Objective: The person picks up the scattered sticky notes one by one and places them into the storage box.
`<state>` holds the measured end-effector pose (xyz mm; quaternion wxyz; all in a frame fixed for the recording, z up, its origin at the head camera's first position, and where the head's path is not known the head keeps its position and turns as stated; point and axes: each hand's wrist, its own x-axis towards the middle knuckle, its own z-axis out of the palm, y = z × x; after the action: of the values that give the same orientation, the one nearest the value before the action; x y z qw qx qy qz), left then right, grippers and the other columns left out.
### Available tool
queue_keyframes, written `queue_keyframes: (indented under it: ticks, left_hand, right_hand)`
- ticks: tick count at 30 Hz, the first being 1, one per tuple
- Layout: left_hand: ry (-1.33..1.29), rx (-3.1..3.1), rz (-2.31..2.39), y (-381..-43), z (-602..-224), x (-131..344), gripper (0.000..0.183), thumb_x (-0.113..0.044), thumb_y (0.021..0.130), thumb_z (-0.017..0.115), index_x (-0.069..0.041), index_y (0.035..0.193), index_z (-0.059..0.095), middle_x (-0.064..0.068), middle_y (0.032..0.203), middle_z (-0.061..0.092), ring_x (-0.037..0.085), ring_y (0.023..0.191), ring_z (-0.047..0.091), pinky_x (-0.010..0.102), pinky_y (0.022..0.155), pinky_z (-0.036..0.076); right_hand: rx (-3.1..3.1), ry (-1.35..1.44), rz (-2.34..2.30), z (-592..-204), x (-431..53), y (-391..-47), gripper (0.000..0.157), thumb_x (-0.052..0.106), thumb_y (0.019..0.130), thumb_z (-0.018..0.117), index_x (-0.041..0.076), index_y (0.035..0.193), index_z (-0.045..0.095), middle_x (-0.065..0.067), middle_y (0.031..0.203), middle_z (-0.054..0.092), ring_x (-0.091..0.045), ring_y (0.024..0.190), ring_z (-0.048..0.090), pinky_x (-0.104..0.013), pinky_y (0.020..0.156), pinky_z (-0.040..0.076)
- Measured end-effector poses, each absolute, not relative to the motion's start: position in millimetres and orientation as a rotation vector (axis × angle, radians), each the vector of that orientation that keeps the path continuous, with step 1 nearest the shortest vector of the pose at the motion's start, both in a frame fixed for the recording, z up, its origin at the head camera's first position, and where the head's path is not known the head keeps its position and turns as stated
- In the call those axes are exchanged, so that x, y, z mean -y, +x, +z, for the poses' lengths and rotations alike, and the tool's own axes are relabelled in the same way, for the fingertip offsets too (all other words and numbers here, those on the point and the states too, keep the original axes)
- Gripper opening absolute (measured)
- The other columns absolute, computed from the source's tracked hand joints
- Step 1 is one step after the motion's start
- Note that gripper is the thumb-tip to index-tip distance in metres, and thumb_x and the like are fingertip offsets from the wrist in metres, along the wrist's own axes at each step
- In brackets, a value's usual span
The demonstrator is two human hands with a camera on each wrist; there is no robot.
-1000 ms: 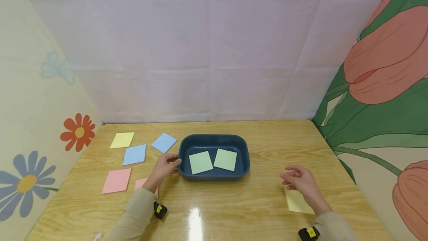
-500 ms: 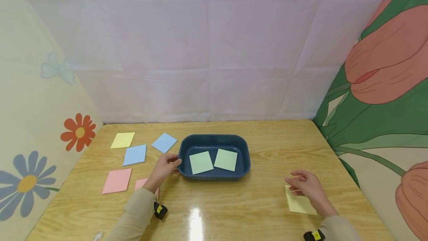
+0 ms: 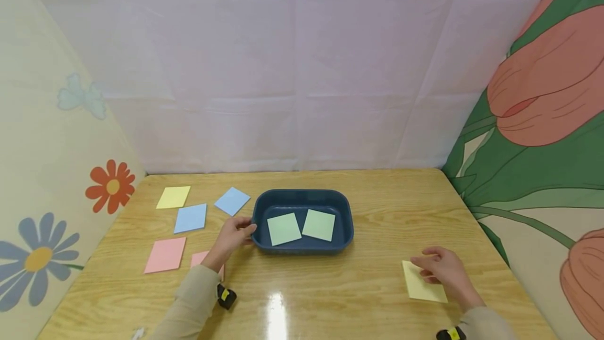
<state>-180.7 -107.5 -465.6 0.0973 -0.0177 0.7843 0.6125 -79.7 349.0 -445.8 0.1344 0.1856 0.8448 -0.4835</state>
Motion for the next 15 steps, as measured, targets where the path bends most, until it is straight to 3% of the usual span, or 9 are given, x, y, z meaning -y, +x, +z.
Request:
queue_keyframes:
  ticks: [15]
  left_hand:
    - [-0.055, -2.312, 1.829, -180, -464, 107, 0.026, -0.001, 0.090, 0.055, 0.012, 0.112, 0.058, 0.017, 0.091, 0.057, 0.016, 0.069, 0.059, 0.037, 0.068, 0.057]
  right_hand:
    - [-2.506, 0.609, -1.305, -451, -363, -74, 0.071, 0.028, 0.081, 0.069, -0.021, 0.119, 0.034, -0.009, 0.080, 0.056, -0.016, 0.067, 0.055, -0.030, 0.057, 0.053]
